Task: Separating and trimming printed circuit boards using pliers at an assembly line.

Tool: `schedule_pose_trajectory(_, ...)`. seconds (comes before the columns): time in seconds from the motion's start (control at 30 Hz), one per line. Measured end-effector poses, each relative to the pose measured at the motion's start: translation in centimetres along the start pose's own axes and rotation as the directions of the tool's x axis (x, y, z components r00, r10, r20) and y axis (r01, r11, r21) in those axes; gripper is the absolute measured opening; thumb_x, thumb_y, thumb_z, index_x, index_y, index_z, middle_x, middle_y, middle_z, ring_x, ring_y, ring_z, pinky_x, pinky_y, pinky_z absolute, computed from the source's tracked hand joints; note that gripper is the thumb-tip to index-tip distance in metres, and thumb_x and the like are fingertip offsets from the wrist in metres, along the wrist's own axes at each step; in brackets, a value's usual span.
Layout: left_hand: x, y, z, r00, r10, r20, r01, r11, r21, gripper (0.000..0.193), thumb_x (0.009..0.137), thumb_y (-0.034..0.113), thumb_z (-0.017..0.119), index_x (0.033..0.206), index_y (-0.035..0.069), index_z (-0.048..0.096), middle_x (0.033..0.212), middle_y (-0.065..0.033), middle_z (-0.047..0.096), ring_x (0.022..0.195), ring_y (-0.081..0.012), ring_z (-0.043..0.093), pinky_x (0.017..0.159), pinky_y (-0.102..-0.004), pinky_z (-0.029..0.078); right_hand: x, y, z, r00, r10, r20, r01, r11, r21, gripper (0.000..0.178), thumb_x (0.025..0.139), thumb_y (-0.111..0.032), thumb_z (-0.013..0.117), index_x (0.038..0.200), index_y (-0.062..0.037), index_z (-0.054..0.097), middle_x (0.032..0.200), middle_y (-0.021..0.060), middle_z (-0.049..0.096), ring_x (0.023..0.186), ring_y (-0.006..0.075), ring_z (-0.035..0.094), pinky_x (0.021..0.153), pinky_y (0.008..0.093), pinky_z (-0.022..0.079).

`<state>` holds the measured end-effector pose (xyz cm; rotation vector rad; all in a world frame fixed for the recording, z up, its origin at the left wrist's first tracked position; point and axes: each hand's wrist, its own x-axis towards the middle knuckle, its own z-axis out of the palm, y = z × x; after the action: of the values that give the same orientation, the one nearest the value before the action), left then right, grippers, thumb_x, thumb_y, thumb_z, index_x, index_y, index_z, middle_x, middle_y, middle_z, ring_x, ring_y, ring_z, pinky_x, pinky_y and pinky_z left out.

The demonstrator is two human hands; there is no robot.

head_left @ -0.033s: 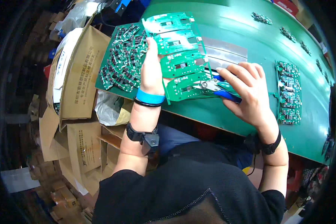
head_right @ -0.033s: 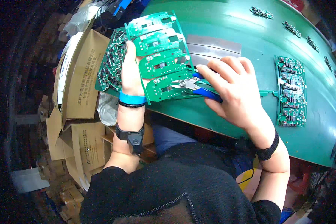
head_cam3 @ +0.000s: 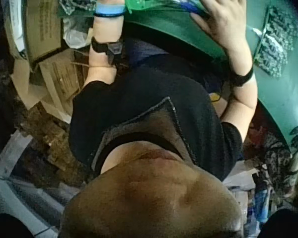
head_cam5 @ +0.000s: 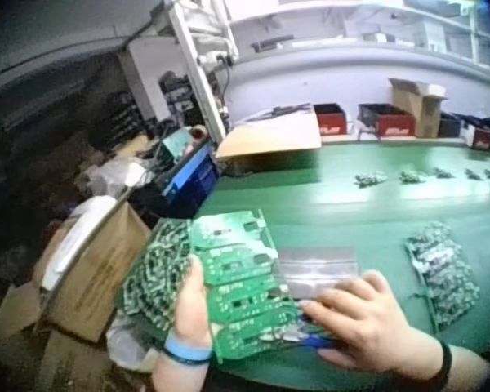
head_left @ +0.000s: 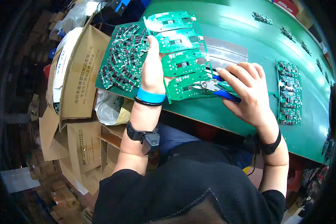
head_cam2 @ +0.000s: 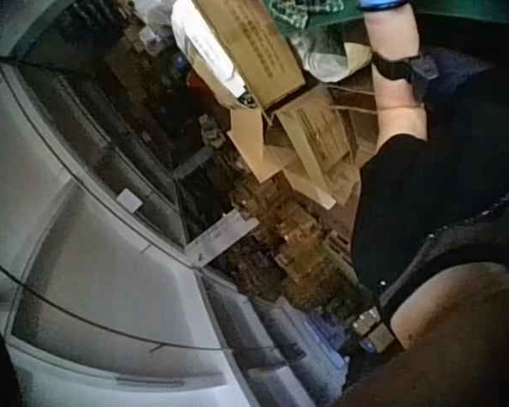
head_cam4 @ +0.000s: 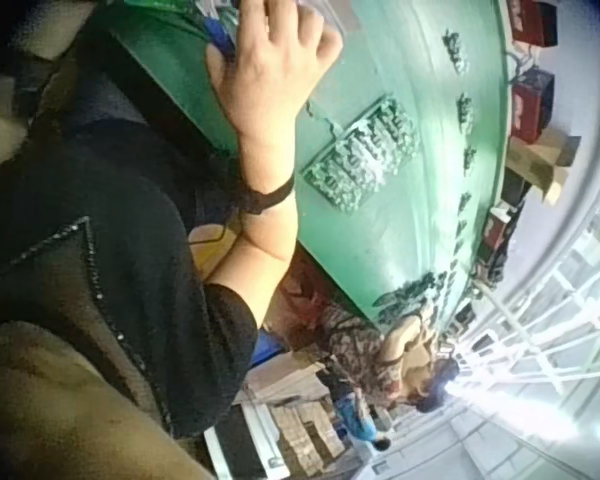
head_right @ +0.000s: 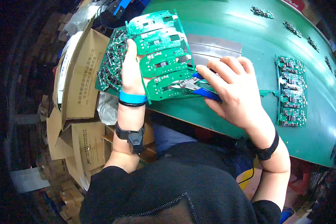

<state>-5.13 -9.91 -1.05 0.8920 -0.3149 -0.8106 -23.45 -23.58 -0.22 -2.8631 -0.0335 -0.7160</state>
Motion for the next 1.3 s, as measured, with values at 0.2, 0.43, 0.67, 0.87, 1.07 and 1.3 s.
schedule_pose_trajectory(0.2, 0.1, 0.2, 0.8, 0.996, -0.030, 0.083, 0.030, 1.000, 0.008, 0.055, 0.095, 0.047, 0.026, 0.124, 0.004, 0.042, 0.113, -0.0147, 0.056, 0.095, -0.0265, 0.060, 0.080, -0.0424, 0.052, 0.0, -0.2, -0.1, 1.000, 0.000, 0.018, 0.000, 1.000, -0.015, 0.066, 0.050, -0.015, 0.073, 0.113, -0.0098, 0.054, 0.105, 0.0056, 0.054, 0.099, 0.0251, 0.050, 0.087, 0.0415, 0.035)
schedule_pose_trajectory(0.43, 0.5, 0.1, 0.6, 0.999, 0.003, 0.048, -0.004, 0.999, 0.031, 0.056, 0.095, 0.048, 0.025, 0.125, 0.004, 0.042, 0.113, -0.0140, 0.056, 0.095, -0.0253, 0.060, 0.080, -0.0412, 0.052, 0.0, -0.3, 0.0, 0.999, 0.009, 0.031, -0.007, 0.997, -0.076, 0.062, 0.055, -0.018, 0.073, 0.113, -0.0102, 0.054, 0.107, 0.0043, 0.053, 0.100, 0.0223, 0.049, 0.088, 0.0406, 0.034)
schedule_pose_trajectory(0.67, 0.3, 0.4, 1.0, 0.995, -0.013, 0.103, 0.011, 1.000, 0.022, 0.056, 0.095, 0.049, 0.024, 0.126, 0.004, 0.041, 0.113, -0.0142, 0.056, 0.096, -0.0257, 0.060, 0.080, -0.0404, 0.052, 0.0, -0.1, -0.1, 0.999, 0.023, 0.029, -0.023, 1.000, -0.009, 0.069, 0.049, -0.014, 0.073, 0.116, -0.0111, 0.054, 0.106, 0.0065, 0.055, 0.099, 0.0266, 0.050, 0.087, 0.0416, 0.035)
schedule_pose_trajectory(0.87, 0.2, 0.5, 1.3, 0.998, -0.009, 0.061, 0.005, 0.998, 0.061, 0.057, 0.095, 0.049, 0.023, 0.126, 0.005, 0.041, 0.116, -0.0161, 0.054, 0.098, -0.0297, 0.058, 0.082, -0.0437, 0.051, 0.0, -0.4, 0.0, 1.000, 0.018, 0.026, -0.016, 0.999, -0.046, 0.069, 0.049, -0.014, 0.073, 0.115, -0.0112, 0.054, 0.106, 0.0066, 0.055, 0.099, 0.0266, 0.050, 0.086, 0.0413, 0.035)
schedule_pose_trajectory(1.07, 0.4, 0.5, 1.2, 0.997, 0.001, 0.074, -0.008, 0.995, 0.101, 0.056, 0.095, 0.049, 0.023, 0.124, 0.005, 0.043, 0.118, -0.0179, 0.053, 0.100, -0.0338, 0.057, 0.082, -0.0481, 0.050, -0.2, -0.3, 0.1, 1.000, 0.007, 0.028, -0.004, 0.994, -0.108, 0.065, 0.052, -0.018, 0.075, 0.113, -0.0117, 0.054, 0.105, 0.0026, 0.053, 0.098, 0.0201, 0.049, 0.086, 0.0392, 0.034)
schedule_pose_trajectory(1.3, 0.8, 0.3, 0.8, 0.999, 0.024, 0.044, -0.028, 0.997, 0.077, 0.051, 0.096, 0.044, 0.025, 0.127, 0.006, 0.039, 0.115, -0.0136, 0.054, 0.098, -0.0256, 0.059, 0.081, -0.0411, 0.052, -0.2, -0.2, -0.1, 0.999, -0.031, -0.022, 0.028, 0.992, -0.125, 0.064, 0.050, -0.017, 0.075, 0.110, -0.0120, 0.055, 0.100, 0.0010, 0.053, 0.093, 0.0186, 0.050, 0.082, 0.0374, 0.036)
